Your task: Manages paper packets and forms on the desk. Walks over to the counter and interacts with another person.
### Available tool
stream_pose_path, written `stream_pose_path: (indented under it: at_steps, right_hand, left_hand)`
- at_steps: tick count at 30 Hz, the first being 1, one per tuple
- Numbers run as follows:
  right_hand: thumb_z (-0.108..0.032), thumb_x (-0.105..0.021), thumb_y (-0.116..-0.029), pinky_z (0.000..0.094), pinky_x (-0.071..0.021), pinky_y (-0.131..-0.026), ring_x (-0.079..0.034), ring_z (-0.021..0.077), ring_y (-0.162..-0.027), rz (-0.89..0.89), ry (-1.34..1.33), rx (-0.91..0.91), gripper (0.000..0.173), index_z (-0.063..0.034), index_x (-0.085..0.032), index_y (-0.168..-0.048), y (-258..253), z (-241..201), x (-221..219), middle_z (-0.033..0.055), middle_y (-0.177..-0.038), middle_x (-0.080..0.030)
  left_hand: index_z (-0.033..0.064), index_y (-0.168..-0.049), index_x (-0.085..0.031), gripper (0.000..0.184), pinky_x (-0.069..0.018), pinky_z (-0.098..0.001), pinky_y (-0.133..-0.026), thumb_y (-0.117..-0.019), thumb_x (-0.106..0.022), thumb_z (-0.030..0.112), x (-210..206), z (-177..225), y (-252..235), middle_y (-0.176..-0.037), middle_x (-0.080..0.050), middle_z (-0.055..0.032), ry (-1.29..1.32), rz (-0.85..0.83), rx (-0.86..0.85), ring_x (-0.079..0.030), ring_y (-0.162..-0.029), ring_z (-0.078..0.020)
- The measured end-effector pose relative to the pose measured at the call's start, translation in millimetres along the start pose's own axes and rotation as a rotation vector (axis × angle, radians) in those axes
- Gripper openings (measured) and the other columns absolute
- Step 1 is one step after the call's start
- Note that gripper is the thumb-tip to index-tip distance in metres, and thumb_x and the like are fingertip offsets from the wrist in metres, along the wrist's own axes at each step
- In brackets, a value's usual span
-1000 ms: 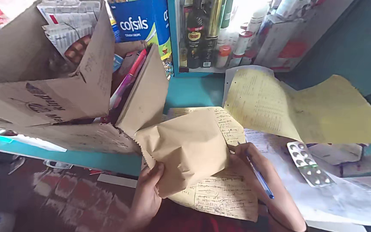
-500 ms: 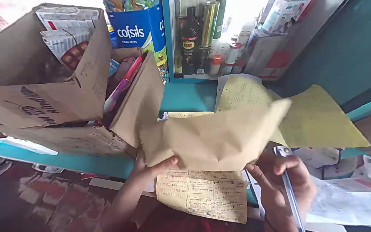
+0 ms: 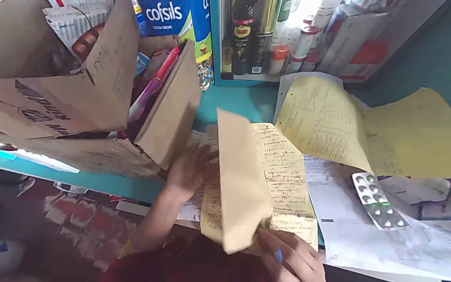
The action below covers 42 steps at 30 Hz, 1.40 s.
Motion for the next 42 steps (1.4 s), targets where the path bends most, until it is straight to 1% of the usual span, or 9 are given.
stream_pose_path:
  at_steps: [3, 6, 11, 18, 22, 25, 29, 31, 42]
  right_hand:
    - [-0.012, -0.047, -0.1066, 0.026, -0.055, -0.09, -0.07, 0.0191, -0.105, -0.153, -0.107, -0.004, 0.014, -0.0118, -0.057, -0.098, -6.3, 3.6, -22.7, 0.0103, -0.107, -0.073]
    - [-0.015, -0.06, -0.1034, 0.028, -0.0569, -0.095, -0.07, 0.0178, -0.11, -0.103, -0.262, -0.109, 0.007, -0.0105, -0.06, -0.098, -7.1, 16.0, -10.0, 0.0089, -0.105, -0.072]
    - [-0.007, -0.058, -0.1011, 0.0192, -0.0579, -0.085, -0.07, 0.0084, -0.101, 0.066, -0.136, -0.418, 0.008, -0.007, -0.054, -0.094, 1.7, 62.0, 28.9, 0.0078, -0.105, -0.071]
    - [-0.01, -0.054, -0.1036, 0.0209, -0.0536, -0.093, -0.067, 0.0145, -0.107, -0.237, -0.19, -0.309, 0.012, -0.0086, -0.063, -0.096, -0.3, 46.9, -5.5, 0.0098, -0.102, -0.07]
    - [-0.009, -0.047, -0.1057, 0.0297, -0.0537, -0.095, -0.07, 0.0211, -0.112, -0.365, -0.136, -0.117, 0.02, -0.011, -0.065, -0.097, -7.0, 17.1, -31.4, 0.0108, -0.113, -0.075]
    - [-0.009, -0.046, -0.1061, 0.0292, -0.0535, -0.091, -0.07, 0.0204, -0.107, -0.34, -0.095, -0.099, 0.02, -0.0109, -0.063, -0.097, -14.5, 14.0, -32.4, 0.011, -0.109, -0.075]
    - [-0.008, -0.051, -0.1039, 0.0275, -0.055, -0.087, -0.072, 0.0216, -0.101, -0.264, 0.022, -0.195, 0.017, -0.0083, -0.065, -0.096, -23.4, 34.3, -15.6, 0.0138, -0.106, -0.076]
    - [-0.007, -0.052, -0.1029, 0.0261, -0.0543, -0.086, -0.071, 0.0212, -0.102, -0.289, 0.053, -0.207, 0.016, -0.0086, -0.066, -0.097, -27.8, 41.6, -13.2, 0.0137, -0.109, -0.076]
    - [-0.016, -0.057, -0.1036, 0.0247, -0.055, -0.083, -0.072, 0.0172, -0.1, -0.33, -0.011, -0.239, 0.014, -0.0083, -0.066, -0.096, -35.9, 48.5, -4.6, 0.0129, -0.111, -0.076]
  left_hand:
    - [0.0097, -0.145, -0.046, 0.064, -0.0597, -0.0268, -0.086, -0.1054, -0.029, 0.058, -3.2, 10.3, 6.7, -0.12, -0.072, -0.0005, -0.034, -0.2, -0.234, -0.071, -0.103, -0.0078]
    - [0.0108, -0.162, -0.024, 0.083, -0.038, -0.0302, -0.116, -0.1012, -0.032, 0.067, 11.2, 17.8, 22.8, -0.165, -0.033, -0.0012, -0.572, -0.197, -0.445, -0.04, -0.144, -0.0058]
    - [0.0223, -0.161, -0.028, 0.093, -0.0582, -0.0278, -0.092, -0.0832, -0.075, 0.043, 35.2, 18.6, 36.2, -0.144, -0.056, -0.0042, -0.861, -0.091, -0.385, -0.065, -0.118, -0.0099]
    - [0.0098, -0.142, -0.056, 0.06, -0.0601, -0.025, -0.089, -0.0842, -0.071, 0.001, 28.4, 20.1, 25.8, -0.135, -0.064, -0.0001, -0.91, -0.226, -0.522, -0.069, -0.108, -0.0065]
    - [0.0079, -0.141, -0.06, 0.052, -0.0472, -0.0394, -0.112, -0.0889, -0.064, 0.005, 28.2, 35.3, 32.2, -0.155, -0.048, -0.0119, -1.238, -0.03, -0.717, -0.046, -0.143, -0.021]
    - [0.0072, -0.13, -0.069, 0.037, -0.0449, -0.0419, -0.113, -0.0943, -0.063, 0.012, 5.8, 41.2, 61.8, -0.156, -0.047, -0.0163, -1.382, 0.07, -0.954, -0.047, -0.143, -0.0256]
    - [0.0221, -0.133, -0.063, 0.035, -0.0353, -0.0397, -0.118, -0.1058, -0.052, 0.042, -37.6, -2.3, 112.0, -0.143, -0.06, -0.002, -1.544, -0.446, -1.233, -0.049, -0.141, -0.0169]
    - [0.0198, -0.133, -0.062, 0.031, -0.0305, -0.0413, -0.121, -0.1071, -0.051, 0.032, -51.3, -25.2, 119.5, -0.14, -0.063, 0.0, -1.651, -0.621, -1.292, -0.049, -0.141, -0.018]
    - [0.0038, -0.113, -0.075, 0.023, -0.0493, -0.0312, -0.11, -0.1037, -0.06, 0.018, -28.7, 32.1, 105.7, -0.12, -0.075, -0.0091, -1.139, -0.36, -1.316, -0.064, -0.125, -0.0176]
Point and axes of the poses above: each hand's wrist, its own y-axis away from the middle knuckle, its own x-axis out of the back of the hand, z = x × y, the point moved 10 cm from there along -y, towards the middle knuckle
